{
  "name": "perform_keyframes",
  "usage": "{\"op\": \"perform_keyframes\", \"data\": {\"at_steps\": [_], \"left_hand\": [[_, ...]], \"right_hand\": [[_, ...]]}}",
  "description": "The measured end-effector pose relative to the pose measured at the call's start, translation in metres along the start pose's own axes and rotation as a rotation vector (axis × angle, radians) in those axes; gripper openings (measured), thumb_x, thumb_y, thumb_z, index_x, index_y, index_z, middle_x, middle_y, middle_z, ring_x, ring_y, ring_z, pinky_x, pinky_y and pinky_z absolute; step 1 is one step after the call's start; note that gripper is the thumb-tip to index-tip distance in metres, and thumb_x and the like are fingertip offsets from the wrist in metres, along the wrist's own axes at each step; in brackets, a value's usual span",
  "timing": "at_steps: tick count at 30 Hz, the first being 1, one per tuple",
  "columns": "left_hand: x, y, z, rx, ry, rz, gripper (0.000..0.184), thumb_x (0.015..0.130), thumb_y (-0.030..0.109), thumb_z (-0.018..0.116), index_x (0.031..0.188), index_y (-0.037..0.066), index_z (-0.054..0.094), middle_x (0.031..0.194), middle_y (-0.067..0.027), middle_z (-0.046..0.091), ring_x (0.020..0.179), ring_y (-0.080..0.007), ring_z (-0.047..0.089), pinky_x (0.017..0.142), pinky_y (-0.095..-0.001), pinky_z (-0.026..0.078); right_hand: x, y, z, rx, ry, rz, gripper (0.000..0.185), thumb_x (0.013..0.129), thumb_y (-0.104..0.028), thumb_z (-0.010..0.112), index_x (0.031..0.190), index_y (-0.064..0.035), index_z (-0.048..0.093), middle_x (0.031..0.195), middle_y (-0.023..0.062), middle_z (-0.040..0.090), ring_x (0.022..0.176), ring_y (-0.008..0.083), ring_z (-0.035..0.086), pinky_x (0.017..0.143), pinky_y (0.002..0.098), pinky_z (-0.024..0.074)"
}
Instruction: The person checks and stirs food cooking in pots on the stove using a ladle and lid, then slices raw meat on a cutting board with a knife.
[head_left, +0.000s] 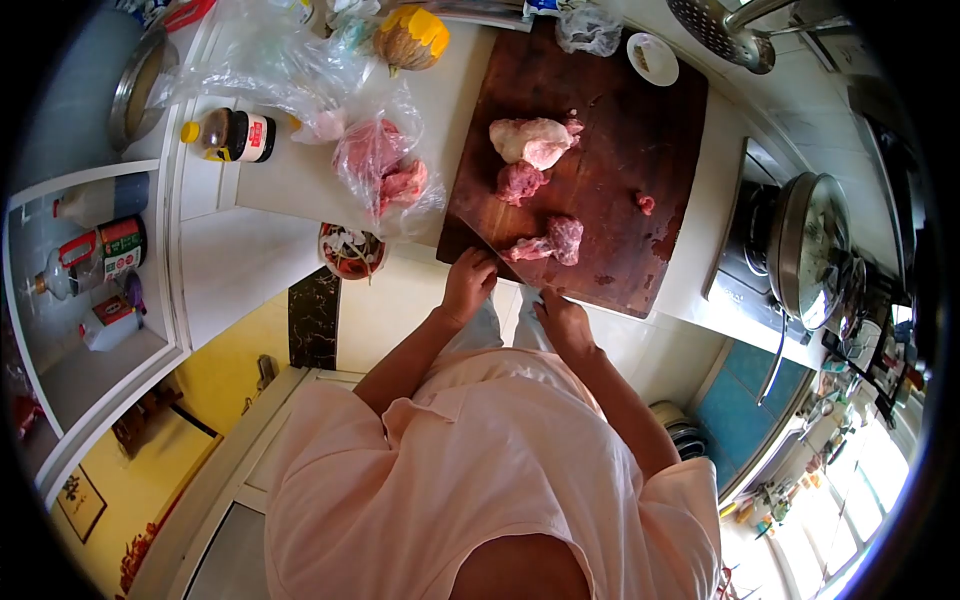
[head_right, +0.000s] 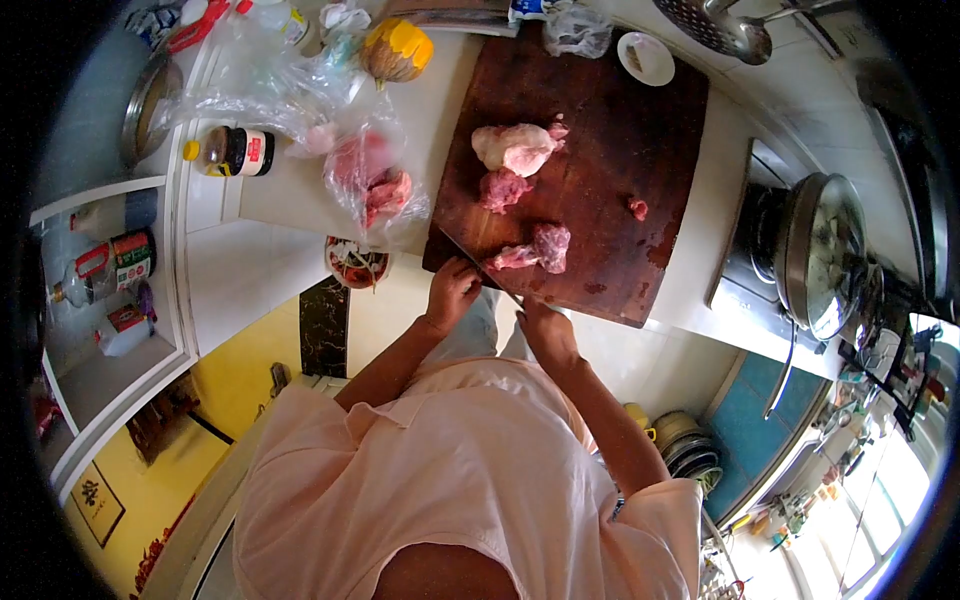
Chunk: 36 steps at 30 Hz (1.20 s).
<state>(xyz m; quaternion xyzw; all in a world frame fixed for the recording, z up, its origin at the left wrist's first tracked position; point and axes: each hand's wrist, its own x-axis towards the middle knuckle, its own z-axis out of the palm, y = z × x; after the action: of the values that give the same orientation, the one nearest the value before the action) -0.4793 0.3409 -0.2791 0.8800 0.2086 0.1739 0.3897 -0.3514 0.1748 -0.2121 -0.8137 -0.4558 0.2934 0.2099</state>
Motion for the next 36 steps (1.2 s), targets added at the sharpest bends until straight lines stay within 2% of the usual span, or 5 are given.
{"op": "perform_keyframes", "data": {"at_steps": [12,20,26,30,36], "left_hand": [[-0.035,-0.023,-0.101,0.117,0.178,-0.206,0.015,0.067,-0.002,0.066,0.075,0.004,0.054,0.08,-0.0105,0.057,0.079,-0.0315,0.055,0.07,-0.0402,0.045],[-0.123,-0.224,-0.148,0.416,0.168,-0.621,0.02,0.068,0.014,0.076,0.085,0.01,0.067,0.08,-0.0102,0.063,0.076,-0.031,0.062,0.065,-0.0427,0.05],[-0.109,-0.244,-0.19,0.747,0.019,-0.871,0.02,0.075,0.03,0.07,0.078,0.011,0.066,0.078,-0.0115,0.065,0.074,-0.0324,0.063,0.064,-0.0432,0.051],[-0.138,-0.312,-0.196,0.865,0.008,-0.709,0.012,0.076,0.021,0.064,0.069,0.011,0.066,0.075,-0.0117,0.065,0.075,-0.0317,0.063,0.067,-0.0431,0.051],[-0.162,-0.374,-0.209,0.701,-0.015,-0.761,0.005,0.067,0.014,0.07,0.071,0.012,0.069,0.081,-0.01,0.069,0.076,-0.0261,0.066,0.067,-0.0377,0.052]], "right_hand": [[-0.082,0.05,-0.015,-0.041,-0.143,0.182,0.015,0.086,-0.019,0.06,0.087,-0.0057,0.054,0.075,0.0202,0.062,0.069,0.0401,0.062,0.059,0.0475,0.0499],[-0.112,0.042,-0.046,0.038,-0.139,0.137,0.013,0.085,-0.012,0.062,0.093,-0.0037,0.056,0.082,0.0194,0.063,0.071,0.0382,0.062,0.061,0.0447,0.0502],[-0.113,0.028,-0.051,0.026,-0.116,0.144,0.015,0.084,-0.012,0.063,0.096,-0.0032,0.058,0.085,0.0188,0.064,0.073,0.0376,0.063,0.063,0.0429,0.0515],[-0.116,0.025,-0.055,0.006,-0.135,0.2,0.016,0.085,-0.013,0.063,0.096,-0.0024,0.058,0.086,0.0183,0.065,0.074,0.0368,0.064,0.064,0.0417,0.0524],[-0.117,0.023,-0.056,0.021,-0.051,0.148,0.015,0.085,-0.01,0.063,0.096,-0.0006,0.057,0.077,0.0207,0.062,0.068,0.0388,0.062,0.058,0.0417,0.049]]}}
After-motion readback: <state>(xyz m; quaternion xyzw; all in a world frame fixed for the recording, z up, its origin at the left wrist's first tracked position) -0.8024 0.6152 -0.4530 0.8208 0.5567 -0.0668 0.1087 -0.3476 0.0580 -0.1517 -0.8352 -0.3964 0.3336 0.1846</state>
